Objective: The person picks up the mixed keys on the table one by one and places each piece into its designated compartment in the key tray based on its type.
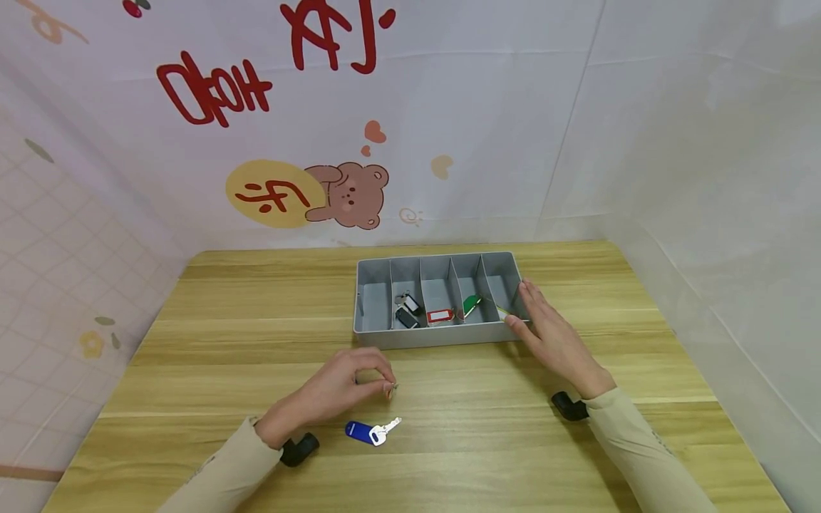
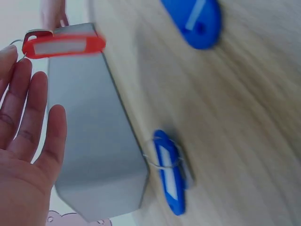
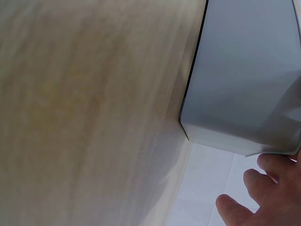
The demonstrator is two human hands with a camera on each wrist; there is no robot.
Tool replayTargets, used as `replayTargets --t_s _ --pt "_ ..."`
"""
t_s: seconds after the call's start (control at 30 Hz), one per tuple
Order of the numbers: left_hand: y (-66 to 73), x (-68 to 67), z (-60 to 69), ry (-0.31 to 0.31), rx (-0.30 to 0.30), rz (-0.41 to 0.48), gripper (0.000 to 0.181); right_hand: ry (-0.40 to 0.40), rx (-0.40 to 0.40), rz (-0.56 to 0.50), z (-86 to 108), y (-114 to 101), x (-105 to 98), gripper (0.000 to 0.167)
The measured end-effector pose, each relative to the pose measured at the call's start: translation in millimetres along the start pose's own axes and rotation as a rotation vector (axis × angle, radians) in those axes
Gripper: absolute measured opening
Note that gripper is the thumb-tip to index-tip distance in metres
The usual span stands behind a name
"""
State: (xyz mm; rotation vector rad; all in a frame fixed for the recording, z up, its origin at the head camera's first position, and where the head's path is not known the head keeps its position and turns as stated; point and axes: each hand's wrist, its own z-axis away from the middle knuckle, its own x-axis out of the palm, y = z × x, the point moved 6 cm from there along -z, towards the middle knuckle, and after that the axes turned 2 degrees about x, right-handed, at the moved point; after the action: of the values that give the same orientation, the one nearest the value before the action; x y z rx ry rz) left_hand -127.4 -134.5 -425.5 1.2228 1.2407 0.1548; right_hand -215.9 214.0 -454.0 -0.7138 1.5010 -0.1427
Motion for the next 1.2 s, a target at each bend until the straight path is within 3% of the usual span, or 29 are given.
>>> replayTargets --t_s 0.3,0.5,0.67,0.83,1.2 --pt "16.2 -6.7 -11.8 0.072 0.033 0.039 0.007 0.006 0.004 0.008 -0.4 1 0 0.082" --pt "26.5 -13.9 -23.0 0.151 0.088 0.050 0.010 0.012 0.008 0.008 -0.2 0 0 0.082" --pt "34.0 -19.0 -30.1 0.186 0.068 0.073 0.010 0.012 0.011 0.007 0.2 0 0 0.082" --pt "38.8 -20.9 -37.6 0.215 0.050 0.054 0.012 0.014 0.015 0.006 0.1 0 0 0.083" --pt "57.2 -24.1 -58.9 0.306 0.122 0.025 0.009 0.029 0.010 0.006 0.2 0 0 0.082"
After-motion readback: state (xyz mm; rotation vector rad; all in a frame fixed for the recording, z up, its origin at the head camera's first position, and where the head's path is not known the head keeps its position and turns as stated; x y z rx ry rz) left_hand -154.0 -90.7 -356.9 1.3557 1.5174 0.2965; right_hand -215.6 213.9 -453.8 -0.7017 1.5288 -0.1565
